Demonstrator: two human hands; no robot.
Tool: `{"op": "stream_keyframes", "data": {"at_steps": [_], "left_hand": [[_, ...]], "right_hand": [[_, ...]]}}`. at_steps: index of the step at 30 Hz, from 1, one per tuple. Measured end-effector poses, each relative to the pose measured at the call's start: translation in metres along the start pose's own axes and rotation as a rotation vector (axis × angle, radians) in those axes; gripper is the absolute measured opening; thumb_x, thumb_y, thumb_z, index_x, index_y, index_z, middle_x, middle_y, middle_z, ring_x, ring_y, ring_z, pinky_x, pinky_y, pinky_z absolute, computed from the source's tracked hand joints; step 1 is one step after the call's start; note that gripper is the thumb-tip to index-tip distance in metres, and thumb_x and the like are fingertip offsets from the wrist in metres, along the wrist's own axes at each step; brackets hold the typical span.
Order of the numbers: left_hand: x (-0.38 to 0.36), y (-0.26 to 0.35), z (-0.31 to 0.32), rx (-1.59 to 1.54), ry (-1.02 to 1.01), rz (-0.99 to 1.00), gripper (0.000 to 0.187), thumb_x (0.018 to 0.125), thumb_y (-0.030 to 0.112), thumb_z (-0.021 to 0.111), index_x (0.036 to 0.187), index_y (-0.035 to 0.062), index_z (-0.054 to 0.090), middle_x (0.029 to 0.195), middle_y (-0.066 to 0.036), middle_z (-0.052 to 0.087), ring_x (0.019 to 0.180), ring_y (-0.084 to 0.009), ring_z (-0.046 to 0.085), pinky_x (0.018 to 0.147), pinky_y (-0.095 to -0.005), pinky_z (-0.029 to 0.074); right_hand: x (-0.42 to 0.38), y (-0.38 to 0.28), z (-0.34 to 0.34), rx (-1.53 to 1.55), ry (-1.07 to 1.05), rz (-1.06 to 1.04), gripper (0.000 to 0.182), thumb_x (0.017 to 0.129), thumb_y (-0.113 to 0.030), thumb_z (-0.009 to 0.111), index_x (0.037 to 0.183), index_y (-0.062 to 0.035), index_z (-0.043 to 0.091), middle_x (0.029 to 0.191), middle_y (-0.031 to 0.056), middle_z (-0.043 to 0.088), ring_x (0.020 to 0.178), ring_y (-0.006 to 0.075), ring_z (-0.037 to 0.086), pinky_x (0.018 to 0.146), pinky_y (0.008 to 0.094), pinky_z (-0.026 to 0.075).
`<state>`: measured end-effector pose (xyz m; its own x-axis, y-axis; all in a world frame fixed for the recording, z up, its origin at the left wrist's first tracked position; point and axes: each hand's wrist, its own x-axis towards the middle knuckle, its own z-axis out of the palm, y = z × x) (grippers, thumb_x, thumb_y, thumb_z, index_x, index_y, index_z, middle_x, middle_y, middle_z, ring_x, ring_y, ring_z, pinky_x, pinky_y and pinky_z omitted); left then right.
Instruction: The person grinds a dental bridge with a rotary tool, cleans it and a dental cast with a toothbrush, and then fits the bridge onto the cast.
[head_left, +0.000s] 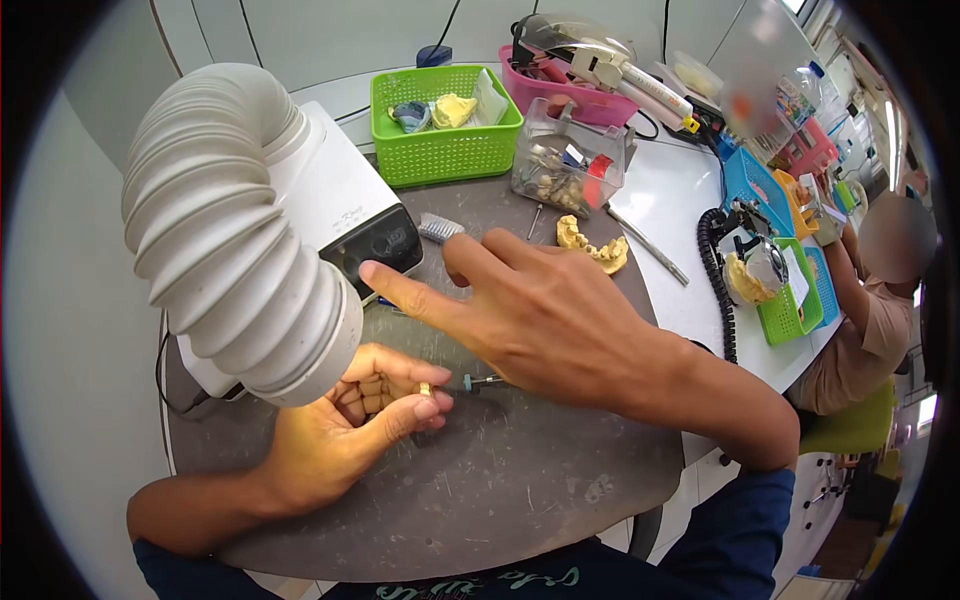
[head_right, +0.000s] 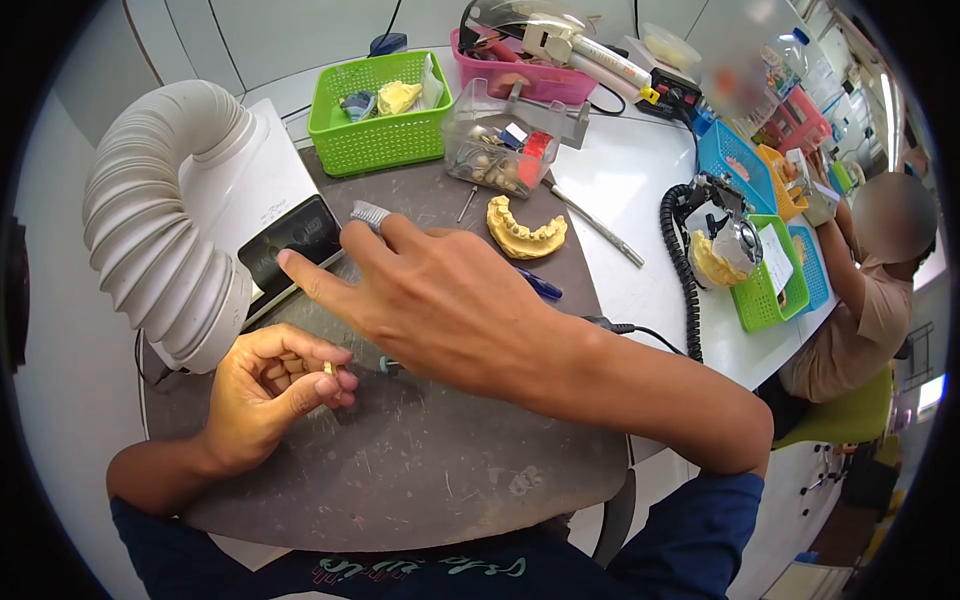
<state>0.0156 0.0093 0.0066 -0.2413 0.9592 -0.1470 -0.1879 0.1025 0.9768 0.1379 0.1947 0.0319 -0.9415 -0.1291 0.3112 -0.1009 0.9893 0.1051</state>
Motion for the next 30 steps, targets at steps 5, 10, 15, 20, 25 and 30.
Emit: {"op": "stream_keyframes", "data": {"at_steps": [5,10,15,20,25,30], "left_hand": [[0.001,0.001,-0.001,0.005,-0.017,0.004,0.020,0.093,0.004,0.064,0.110,-0.0051,0.059,0.099,-0.015,0.068,0.092,-0.0173,0.068,0.085,-0.0312,0.058],[0.000,0.000,0.002,0.012,-0.017,0.024,0.020,0.092,0.003,0.064,0.109,-0.0065,0.059,0.098,-0.014,0.068,0.092,-0.0173,0.068,0.084,-0.0299,0.057],[-0.002,0.002,0.000,0.052,-0.036,0.006,0.021,0.093,0.002,0.063,0.112,-0.0059,0.058,0.103,-0.013,0.066,0.096,-0.0159,0.067,0.085,-0.0276,0.055],[-0.003,0.000,0.002,0.077,0.012,-0.006,0.018,0.094,0.001,0.061,0.110,-0.0053,0.059,0.101,-0.010,0.067,0.091,-0.0143,0.067,0.084,-0.0264,0.055],[-0.003,-0.003,0.004,0.156,0.091,0.061,0.022,0.091,0.008,0.066,0.107,-0.0044,0.059,0.088,-0.008,0.067,0.078,-0.0136,0.066,0.075,-0.0265,0.056],[-0.001,-0.027,-0.018,0.285,0.137,0.217,0.028,0.088,0.019,0.073,0.101,-0.0020,0.060,0.081,-0.005,0.063,0.068,-0.0123,0.061,0.065,-0.0248,0.051]], "right_hand": [[0.003,0.001,0.009,-0.010,0.004,-0.007,0.052,0.085,-0.015,0.058,0.136,-0.0137,0.054,0.091,0.0100,0.057,0.078,0.0207,0.060,0.049,0.0252,0.049],[0.005,-0.003,0.009,-0.185,0.076,-0.067,0.049,0.086,-0.017,0.057,0.135,-0.0151,0.055,0.082,0.0056,0.053,0.071,0.0172,0.057,0.050,0.0246,0.045],[0.003,-0.005,0.006,-0.144,0.095,-0.049,0.045,0.085,-0.017,0.058,0.129,-0.0111,0.058,0.083,0.0064,0.054,0.071,0.0171,0.059,0.048,0.0245,0.045],[-0.024,-0.002,-0.009,0.011,0.155,-0.045,0.017,0.078,-0.013,0.062,0.089,-0.0005,0.059,0.082,0.0093,0.058,0.069,0.0208,0.066,0.049,0.0314,0.050],[-0.049,0.005,-0.014,-0.049,0.235,0.067,0.012,0.083,-0.014,0.062,0.081,-0.0053,0.054,0.068,0.0025,0.049,0.062,0.0160,0.060,0.050,0.0303,0.048],[-0.049,-0.011,-0.001,0.167,0.508,-0.103,0.016,0.081,-0.016,0.061,0.090,-0.0042,0.055,0.083,0.0053,0.051,0.062,0.0165,0.056,0.049,0.0298,0.048]]}}
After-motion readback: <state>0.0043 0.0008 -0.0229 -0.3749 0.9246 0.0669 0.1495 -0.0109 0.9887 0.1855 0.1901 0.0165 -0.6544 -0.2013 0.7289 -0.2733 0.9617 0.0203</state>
